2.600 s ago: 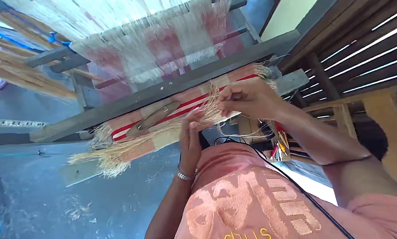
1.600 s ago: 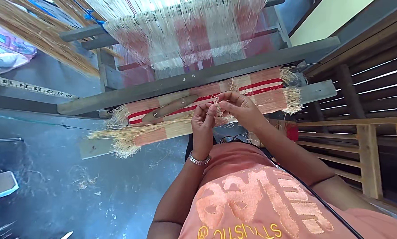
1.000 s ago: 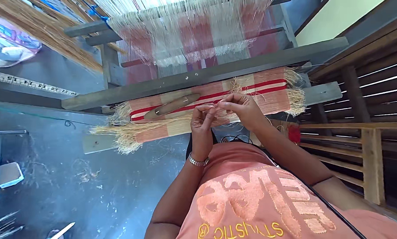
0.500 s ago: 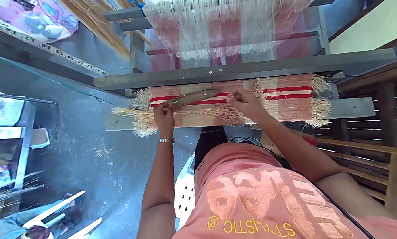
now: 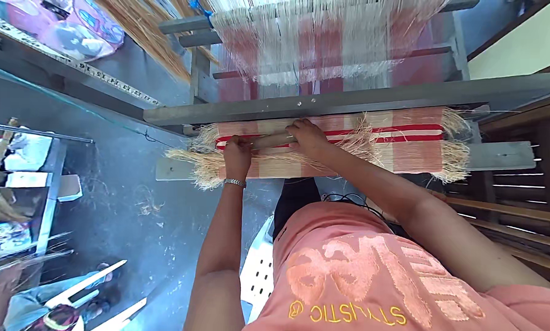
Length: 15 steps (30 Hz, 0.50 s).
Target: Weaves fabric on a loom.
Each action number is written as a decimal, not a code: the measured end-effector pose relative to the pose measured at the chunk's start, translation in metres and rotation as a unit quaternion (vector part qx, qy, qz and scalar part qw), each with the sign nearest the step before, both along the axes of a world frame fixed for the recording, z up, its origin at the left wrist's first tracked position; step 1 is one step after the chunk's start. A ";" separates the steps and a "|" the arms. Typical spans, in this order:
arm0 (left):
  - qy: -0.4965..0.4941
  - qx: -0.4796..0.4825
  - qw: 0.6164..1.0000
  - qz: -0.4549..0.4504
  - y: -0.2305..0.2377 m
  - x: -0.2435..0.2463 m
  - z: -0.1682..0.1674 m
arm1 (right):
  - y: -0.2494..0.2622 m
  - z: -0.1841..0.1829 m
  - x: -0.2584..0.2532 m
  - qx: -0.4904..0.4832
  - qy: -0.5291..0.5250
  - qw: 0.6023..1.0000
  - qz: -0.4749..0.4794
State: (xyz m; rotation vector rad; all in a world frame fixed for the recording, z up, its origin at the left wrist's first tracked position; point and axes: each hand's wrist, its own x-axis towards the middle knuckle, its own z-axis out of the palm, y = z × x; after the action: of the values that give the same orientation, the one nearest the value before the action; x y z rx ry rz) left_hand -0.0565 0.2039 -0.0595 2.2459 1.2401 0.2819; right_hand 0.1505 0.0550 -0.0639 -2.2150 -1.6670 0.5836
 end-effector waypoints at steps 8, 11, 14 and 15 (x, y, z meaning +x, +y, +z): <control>-0.161 0.017 0.958 -0.236 -0.019 -0.038 0.043 | -0.086 0.050 0.017 0.061 0.116 0.991 0.038; -0.281 -0.036 0.937 -0.202 -0.040 -0.040 0.051 | -0.118 0.058 0.012 0.098 0.182 0.978 0.015; -0.397 -0.067 0.910 -0.101 -0.067 -0.031 0.043 | -0.139 0.056 -0.002 0.160 0.177 0.971 -0.027; -0.419 -0.073 0.903 -0.061 -0.077 -0.026 0.039 | -0.143 0.054 -0.007 0.188 0.148 0.970 -0.037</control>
State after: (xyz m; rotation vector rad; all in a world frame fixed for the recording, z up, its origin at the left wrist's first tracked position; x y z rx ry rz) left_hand -0.0830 0.1264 -0.0206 1.7307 0.6213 0.9497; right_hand 0.1436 -0.0876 -0.0095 -1.8122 -1.4031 0.5011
